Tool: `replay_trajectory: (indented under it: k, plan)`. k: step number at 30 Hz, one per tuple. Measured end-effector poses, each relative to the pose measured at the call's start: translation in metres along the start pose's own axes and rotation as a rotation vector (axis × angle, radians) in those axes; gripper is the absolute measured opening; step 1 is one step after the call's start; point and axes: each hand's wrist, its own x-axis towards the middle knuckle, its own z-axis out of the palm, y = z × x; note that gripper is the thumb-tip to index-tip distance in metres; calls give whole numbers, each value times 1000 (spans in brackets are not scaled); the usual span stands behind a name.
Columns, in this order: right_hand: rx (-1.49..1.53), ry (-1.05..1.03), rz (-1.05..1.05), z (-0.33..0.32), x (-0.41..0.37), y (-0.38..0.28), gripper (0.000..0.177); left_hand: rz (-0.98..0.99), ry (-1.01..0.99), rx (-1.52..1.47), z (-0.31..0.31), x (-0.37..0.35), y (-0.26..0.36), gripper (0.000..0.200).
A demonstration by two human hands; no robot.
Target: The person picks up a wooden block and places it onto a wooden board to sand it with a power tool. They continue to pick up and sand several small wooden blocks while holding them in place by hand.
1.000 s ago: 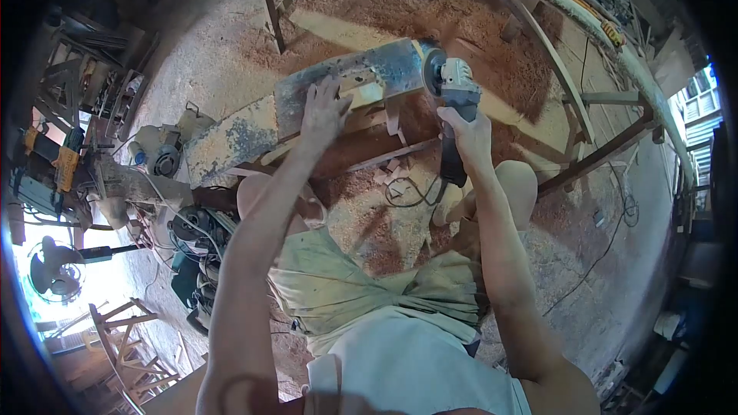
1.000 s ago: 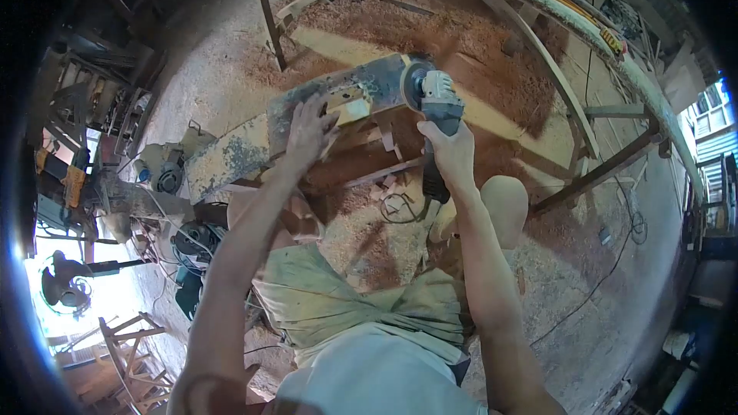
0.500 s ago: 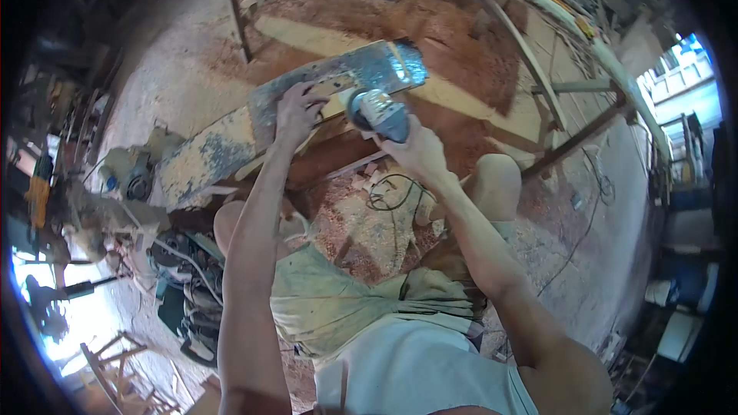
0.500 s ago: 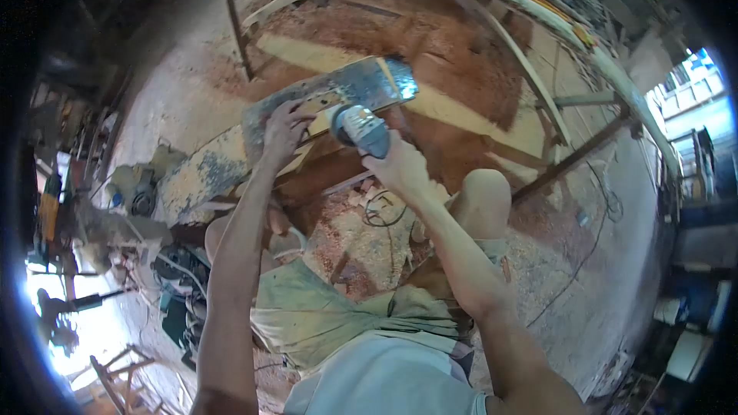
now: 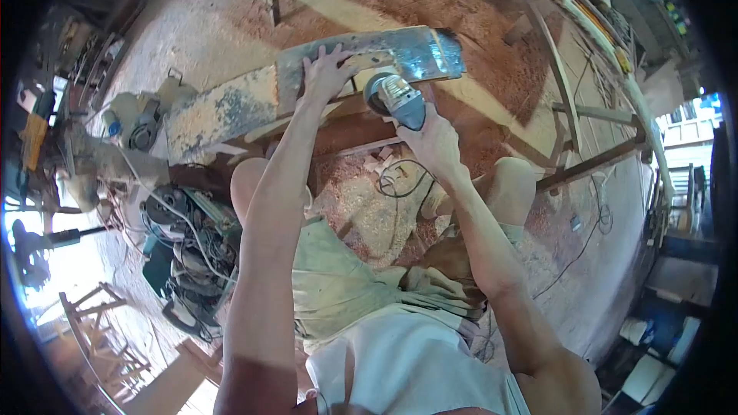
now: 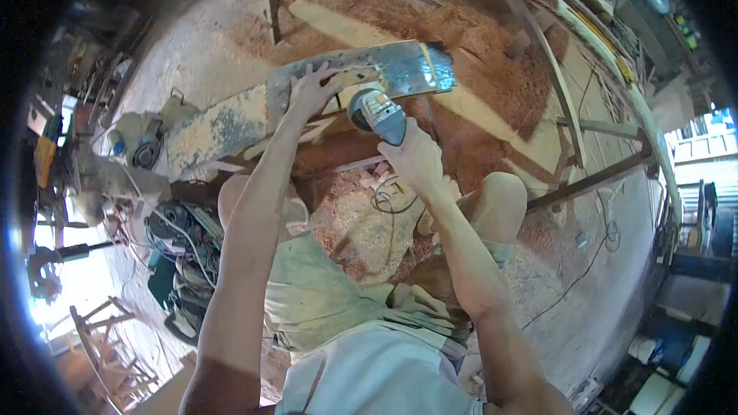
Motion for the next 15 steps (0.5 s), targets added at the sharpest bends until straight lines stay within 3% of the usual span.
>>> replay_trajectory:
  k: [15]
  plan:
    - [-126,12,-60,5,12,-8,60,6,-16,84,10,5,-5,66]
